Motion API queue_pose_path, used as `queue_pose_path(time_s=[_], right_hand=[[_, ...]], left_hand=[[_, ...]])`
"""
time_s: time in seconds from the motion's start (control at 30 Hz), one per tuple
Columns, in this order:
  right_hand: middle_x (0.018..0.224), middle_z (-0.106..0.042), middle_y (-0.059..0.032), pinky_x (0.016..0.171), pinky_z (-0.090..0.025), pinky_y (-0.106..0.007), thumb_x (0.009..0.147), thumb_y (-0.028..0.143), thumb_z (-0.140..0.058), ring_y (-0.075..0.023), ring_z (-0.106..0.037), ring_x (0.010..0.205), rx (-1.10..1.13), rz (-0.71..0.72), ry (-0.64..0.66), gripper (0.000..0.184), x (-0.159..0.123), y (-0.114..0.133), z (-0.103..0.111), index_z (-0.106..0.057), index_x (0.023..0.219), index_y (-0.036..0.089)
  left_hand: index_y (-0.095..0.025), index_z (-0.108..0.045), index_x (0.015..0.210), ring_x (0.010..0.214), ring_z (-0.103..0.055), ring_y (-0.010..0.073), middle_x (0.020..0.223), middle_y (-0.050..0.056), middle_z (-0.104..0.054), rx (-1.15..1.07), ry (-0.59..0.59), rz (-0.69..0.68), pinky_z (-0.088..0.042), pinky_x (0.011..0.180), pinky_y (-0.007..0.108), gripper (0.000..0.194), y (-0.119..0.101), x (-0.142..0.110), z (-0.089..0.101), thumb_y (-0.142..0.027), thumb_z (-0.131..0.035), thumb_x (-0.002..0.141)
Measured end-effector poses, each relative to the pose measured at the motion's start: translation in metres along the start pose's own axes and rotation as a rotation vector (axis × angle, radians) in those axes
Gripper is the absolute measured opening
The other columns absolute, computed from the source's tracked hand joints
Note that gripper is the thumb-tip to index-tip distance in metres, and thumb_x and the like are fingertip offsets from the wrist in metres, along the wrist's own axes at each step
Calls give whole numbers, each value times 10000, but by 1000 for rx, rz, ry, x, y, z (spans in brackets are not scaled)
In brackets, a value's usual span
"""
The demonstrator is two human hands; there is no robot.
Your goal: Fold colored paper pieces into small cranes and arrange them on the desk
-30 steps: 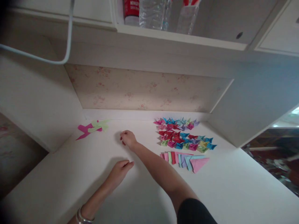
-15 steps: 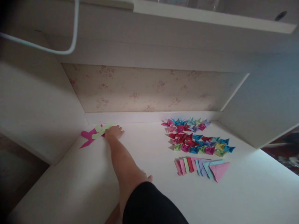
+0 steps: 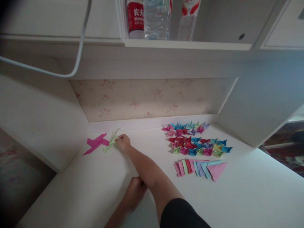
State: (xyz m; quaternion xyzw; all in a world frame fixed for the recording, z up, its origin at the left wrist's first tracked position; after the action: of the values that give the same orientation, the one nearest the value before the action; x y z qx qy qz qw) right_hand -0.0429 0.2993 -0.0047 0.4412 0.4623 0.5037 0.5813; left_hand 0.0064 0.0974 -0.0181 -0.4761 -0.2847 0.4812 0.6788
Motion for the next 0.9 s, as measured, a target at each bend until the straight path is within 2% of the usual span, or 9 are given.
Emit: queue_pose_path(time_s=[0.1,0.2,0.4,0.53,0.63,0.77,0.83,0.9], right_hand=[[802,-644,-5,516,-467,-234,685,205,-639,-122,-598,605,232,9,29,240,-25,-4,32,-563,911,185],[906,-656,-44,551,-492,-261,659,226,-682,-142,-618,664,408,7,35,306,-55,-8,72,-587,947,185],[917,-662,-45,628,-484,-265,642,282,-723,-168,-619,778,612,-27,2,376,-120,-14,156,-617,994,203],[912,-665,-4,675,-476,-242,634,255,-742,-152,-607,815,791,-79,-5,340,-164,-17,195,-633,955,237],[880,-655,34,645,-470,-202,655,263,-738,-112,-593,745,856,-146,16,306,-192,-25,207,-630,941,264],[890,-642,44,606,-468,-180,691,263,-726,-91,-581,706,922,-223,73,286,-217,-44,204,-622,957,278],[876,-646,30,591,-468,-192,688,245,-733,-107,-588,714,929,-187,87,279,-221,-50,204,-625,944,262],[841,-652,13,546,-457,-206,684,236,-739,-123,-588,684,913,-107,92,269,-220,-54,206,-629,930,241]], left_hand=[[-151,-522,555,538,-426,115,521,-27,-458,48,-64,-44,-256,501,229,324,-5,2,3,-341,-462,811],[-168,-428,534,521,-357,98,507,-50,-357,59,-109,-53,-226,498,230,401,-5,0,8,-438,-473,826],[-178,-438,628,503,-310,87,554,-61,-330,-210,-170,-1,-237,480,210,448,1,-7,18,-575,-416,836],[-177,-470,663,433,-221,65,526,-82,-271,-368,-168,77,-162,427,195,462,9,-8,17,-612,-423,812],[-157,-565,731,410,-263,56,553,-64,-381,-392,-173,82,-174,405,192,477,3,-10,15,-615,-448,795],[-140,-666,859,509,-476,101,784,47,-615,-412,-78,67,-336,451,214,517,-18,-14,-4,-593,-422,819],[-136,-683,890,635,-555,145,876,77,-647,-485,-27,74,-393,515,227,488,-28,-15,-16,-563,-457,819],[-140,-685,914,711,-576,164,862,65,-657,-543,-42,56,-413,574,228,410,-33,-15,-19,-505,-539,799]])
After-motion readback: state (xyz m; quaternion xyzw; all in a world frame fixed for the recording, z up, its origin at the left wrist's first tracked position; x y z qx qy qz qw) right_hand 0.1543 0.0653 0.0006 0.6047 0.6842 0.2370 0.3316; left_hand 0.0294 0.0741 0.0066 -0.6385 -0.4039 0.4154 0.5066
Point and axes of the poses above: each hand's wrist, its own x-axis towards the middle knuckle, its own z-axis out of the back of the hand, y = z × x, the point moved 9 cm from there along x, towards the middle knuckle
